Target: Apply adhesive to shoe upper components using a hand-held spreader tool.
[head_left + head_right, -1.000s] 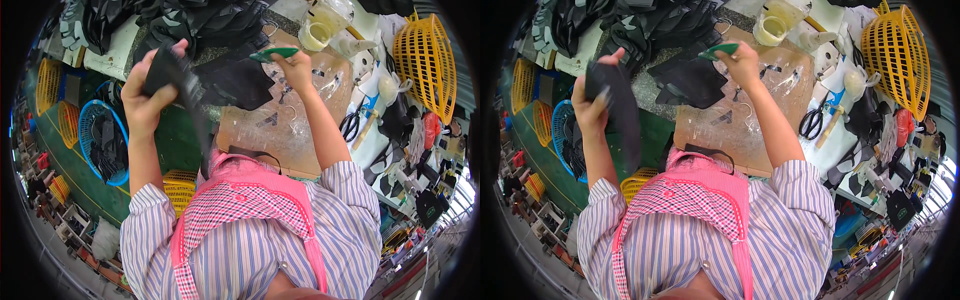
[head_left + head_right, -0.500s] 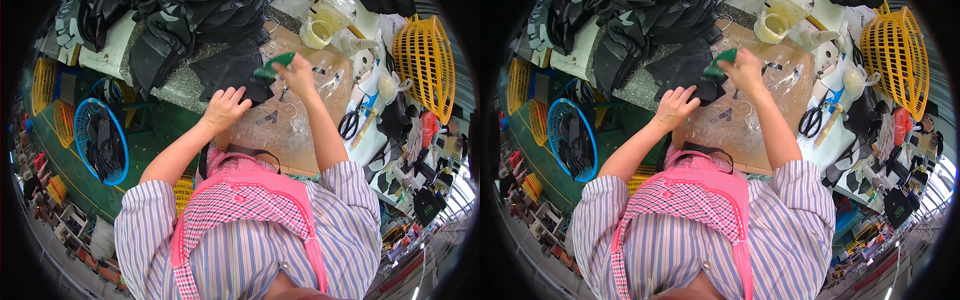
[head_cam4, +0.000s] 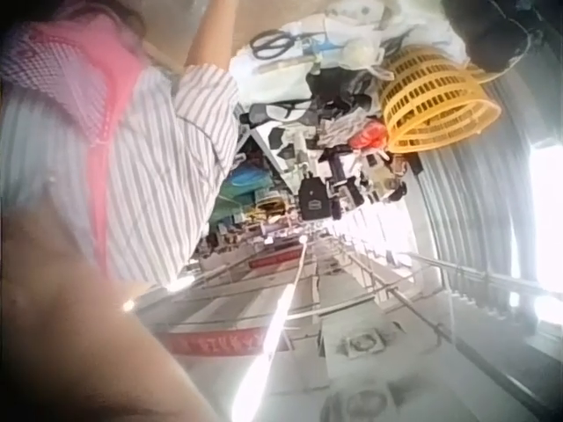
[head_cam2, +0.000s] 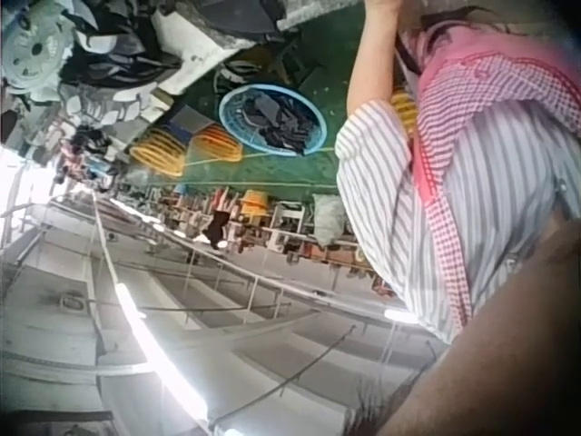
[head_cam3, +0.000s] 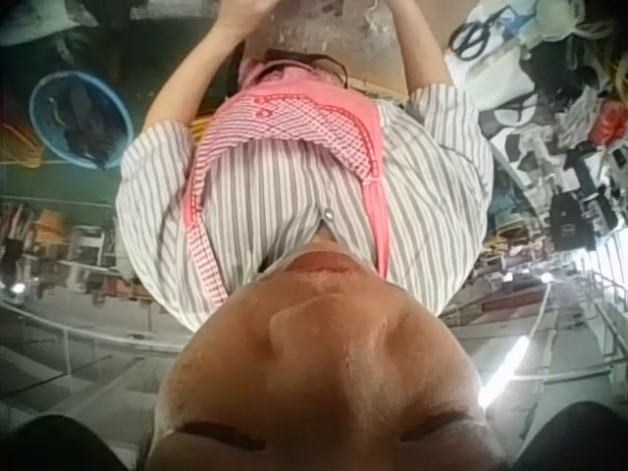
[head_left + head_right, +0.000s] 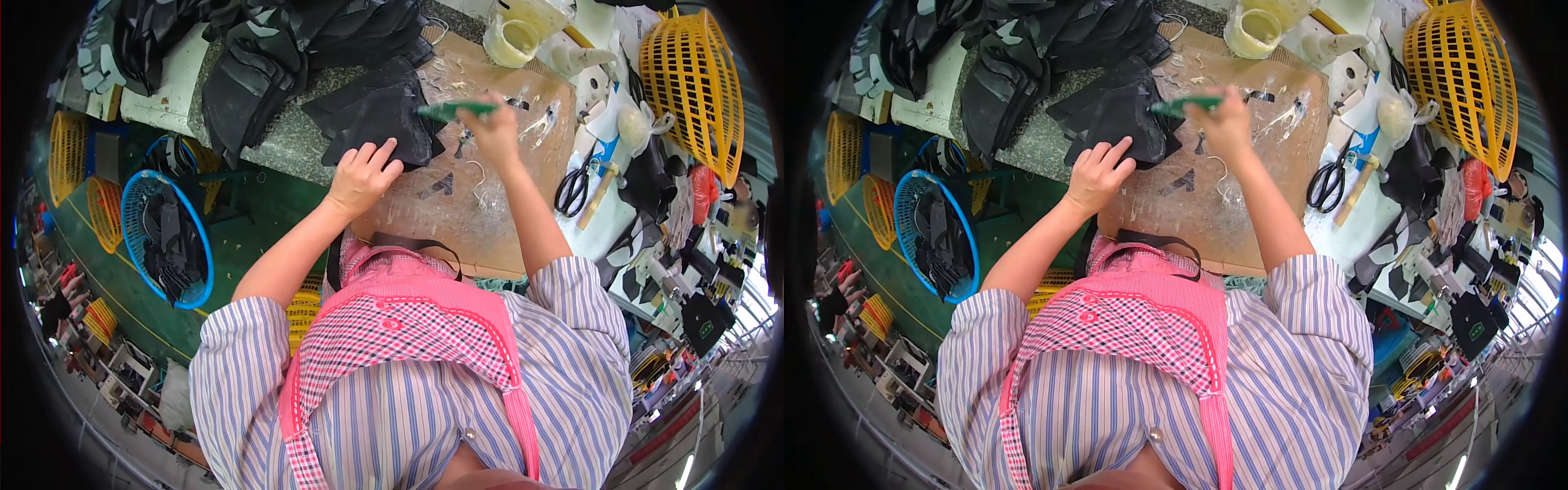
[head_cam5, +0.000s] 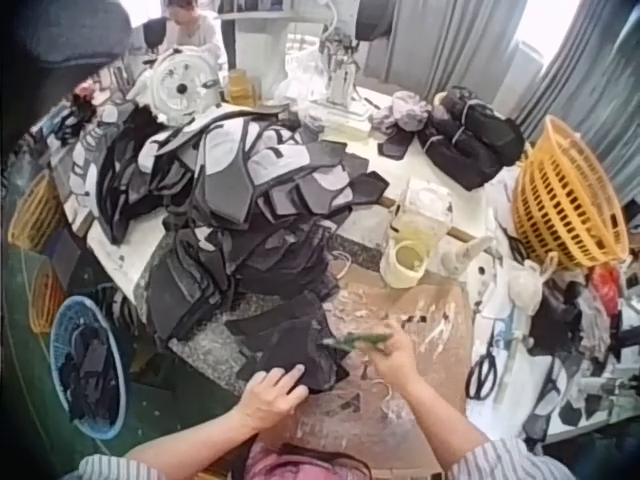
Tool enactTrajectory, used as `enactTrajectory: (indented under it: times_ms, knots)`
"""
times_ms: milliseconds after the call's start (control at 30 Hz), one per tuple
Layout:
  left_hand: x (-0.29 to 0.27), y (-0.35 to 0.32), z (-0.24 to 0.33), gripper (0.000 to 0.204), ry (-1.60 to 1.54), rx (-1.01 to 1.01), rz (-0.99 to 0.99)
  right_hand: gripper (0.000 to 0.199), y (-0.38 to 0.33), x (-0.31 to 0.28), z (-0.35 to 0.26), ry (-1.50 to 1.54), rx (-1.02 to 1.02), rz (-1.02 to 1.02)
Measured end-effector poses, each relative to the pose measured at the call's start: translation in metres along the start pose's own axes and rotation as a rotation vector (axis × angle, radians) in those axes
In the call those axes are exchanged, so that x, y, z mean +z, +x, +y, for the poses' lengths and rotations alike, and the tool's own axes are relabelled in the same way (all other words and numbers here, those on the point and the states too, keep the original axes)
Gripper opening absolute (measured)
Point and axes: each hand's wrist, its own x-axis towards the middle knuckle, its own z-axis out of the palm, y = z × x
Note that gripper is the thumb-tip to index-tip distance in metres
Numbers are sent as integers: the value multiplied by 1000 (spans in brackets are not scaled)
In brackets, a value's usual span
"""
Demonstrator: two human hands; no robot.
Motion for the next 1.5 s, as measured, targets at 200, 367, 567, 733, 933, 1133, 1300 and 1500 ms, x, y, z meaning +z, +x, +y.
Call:
enactTrajectory:
  times_ms: [200, 367, 567, 733, 933, 1133, 1300, 1500]
  knots:
    - [2, 2, -5, 8, -136, -156, 21, 12, -58, -38, 3, 289, -91, -134]
    - [-7, 11, -48, 11, -1219, -779, -150, 12, 70, -59, 18, -153, -214, 503]
    - [-94, 19, -83, 38, -584, -710, 599, 19, 102, -109, 50, 67, 52, 327]
    - [-124, 14, -123, 26, 220, -631, 788, 17, 70, -78, 31, 305, 40, 149]
    - [-37, 11, -85, 33, -31, -421, 200, 15, 59, 6, -21, 147, -240, -129]
    - [-6, 31, -43, 52, -194, -553, -135, 16, 8, -27, 2, -264, -298, -376]
    - [-3, 46, -40, 54, -193, -500, -80, 14, 13, -29, -21, 43, -36, -180]
    - [-3, 61, -47, 41, -240, -589, -188, 15, 2, -45, 19, -343, -188, -366]
